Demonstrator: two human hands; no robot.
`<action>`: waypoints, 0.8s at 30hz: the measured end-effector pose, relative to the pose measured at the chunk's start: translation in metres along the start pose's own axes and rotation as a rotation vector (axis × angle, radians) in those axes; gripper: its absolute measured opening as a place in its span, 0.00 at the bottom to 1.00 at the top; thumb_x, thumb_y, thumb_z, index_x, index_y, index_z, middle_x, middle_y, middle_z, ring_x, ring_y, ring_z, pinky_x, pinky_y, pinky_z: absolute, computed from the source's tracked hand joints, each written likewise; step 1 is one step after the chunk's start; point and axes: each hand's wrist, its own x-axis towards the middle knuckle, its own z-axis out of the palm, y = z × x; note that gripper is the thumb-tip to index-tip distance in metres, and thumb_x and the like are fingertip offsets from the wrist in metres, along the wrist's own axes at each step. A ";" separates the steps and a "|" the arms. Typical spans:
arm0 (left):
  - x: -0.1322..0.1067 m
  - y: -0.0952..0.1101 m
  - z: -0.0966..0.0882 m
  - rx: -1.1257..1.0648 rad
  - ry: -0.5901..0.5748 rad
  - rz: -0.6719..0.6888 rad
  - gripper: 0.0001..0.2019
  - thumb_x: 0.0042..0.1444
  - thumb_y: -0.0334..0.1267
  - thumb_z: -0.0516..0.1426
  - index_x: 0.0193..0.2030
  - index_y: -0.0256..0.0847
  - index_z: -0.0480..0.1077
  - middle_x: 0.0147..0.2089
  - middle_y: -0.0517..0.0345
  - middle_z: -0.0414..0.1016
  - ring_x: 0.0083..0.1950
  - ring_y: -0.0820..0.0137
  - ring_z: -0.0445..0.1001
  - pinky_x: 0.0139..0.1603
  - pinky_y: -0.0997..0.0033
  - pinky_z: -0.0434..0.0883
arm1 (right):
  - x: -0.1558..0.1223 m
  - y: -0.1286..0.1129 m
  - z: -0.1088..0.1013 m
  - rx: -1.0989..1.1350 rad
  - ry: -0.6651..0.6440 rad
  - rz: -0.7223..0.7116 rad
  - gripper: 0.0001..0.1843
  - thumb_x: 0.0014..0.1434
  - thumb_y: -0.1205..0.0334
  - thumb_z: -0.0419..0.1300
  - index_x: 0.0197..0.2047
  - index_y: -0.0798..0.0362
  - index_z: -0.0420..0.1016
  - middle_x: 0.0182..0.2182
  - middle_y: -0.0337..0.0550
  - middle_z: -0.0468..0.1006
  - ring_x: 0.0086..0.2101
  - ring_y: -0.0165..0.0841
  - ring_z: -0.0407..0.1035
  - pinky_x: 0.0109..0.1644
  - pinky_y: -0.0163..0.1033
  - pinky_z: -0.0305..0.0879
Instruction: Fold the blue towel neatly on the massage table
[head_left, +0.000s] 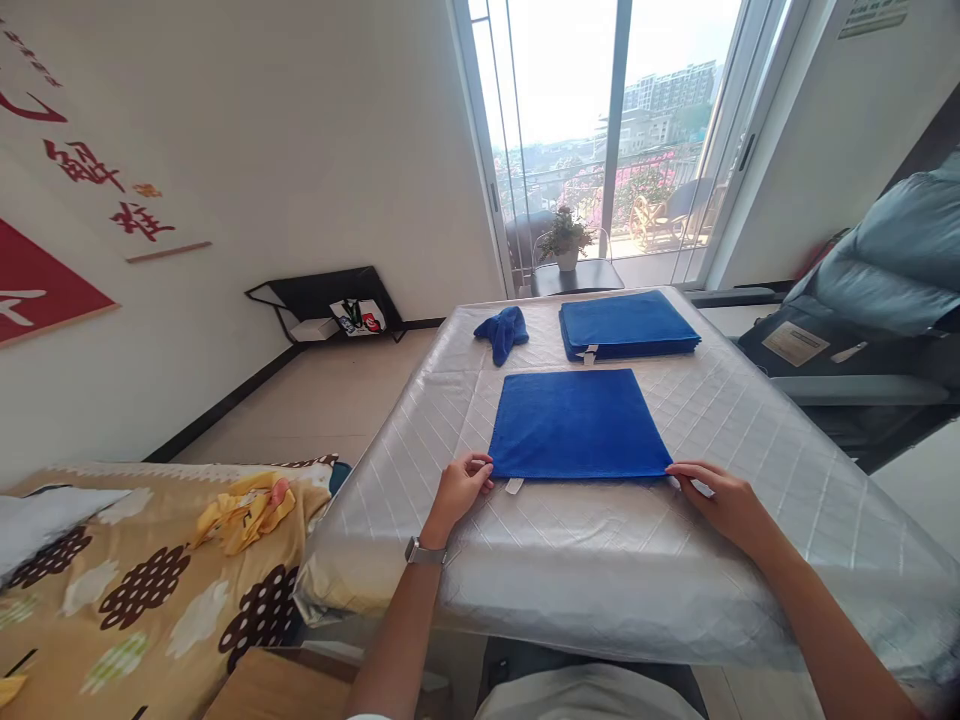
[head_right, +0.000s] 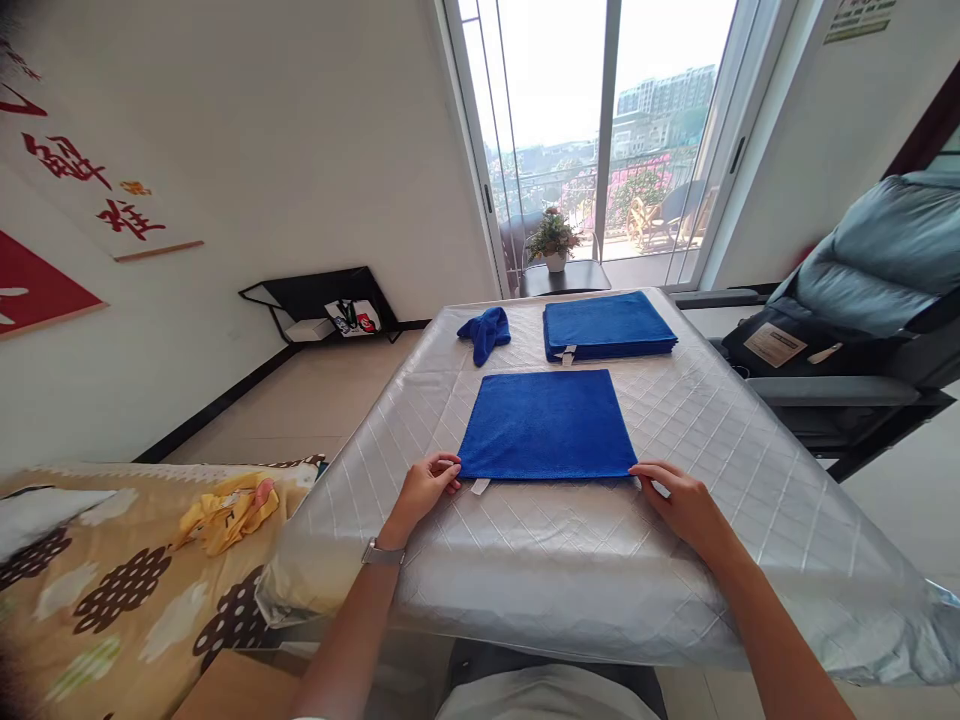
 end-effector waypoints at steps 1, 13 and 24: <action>0.000 -0.001 -0.001 0.006 -0.006 -0.009 0.16 0.52 0.49 0.66 0.41 0.40 0.75 0.29 0.57 0.80 0.28 0.67 0.80 0.29 0.71 0.75 | -0.001 0.001 0.000 -0.002 -0.009 0.010 0.12 0.66 0.54 0.55 0.44 0.43 0.80 0.44 0.41 0.84 0.40 0.38 0.80 0.42 0.42 0.79; -0.003 -0.001 -0.002 -0.013 -0.082 -0.018 0.21 0.48 0.54 0.67 0.40 0.39 0.76 0.29 0.57 0.79 0.27 0.68 0.77 0.30 0.70 0.74 | -0.001 -0.002 0.001 0.015 -0.091 0.059 0.16 0.67 0.45 0.56 0.42 0.44 0.81 0.44 0.42 0.82 0.37 0.37 0.79 0.42 0.43 0.79; -0.005 -0.002 -0.004 0.037 -0.087 -0.022 0.18 0.49 0.52 0.66 0.38 0.39 0.75 0.28 0.57 0.79 0.27 0.67 0.78 0.31 0.70 0.73 | -0.002 -0.003 0.000 -0.023 -0.163 0.098 0.19 0.69 0.44 0.50 0.44 0.44 0.79 0.45 0.42 0.81 0.41 0.39 0.78 0.46 0.44 0.76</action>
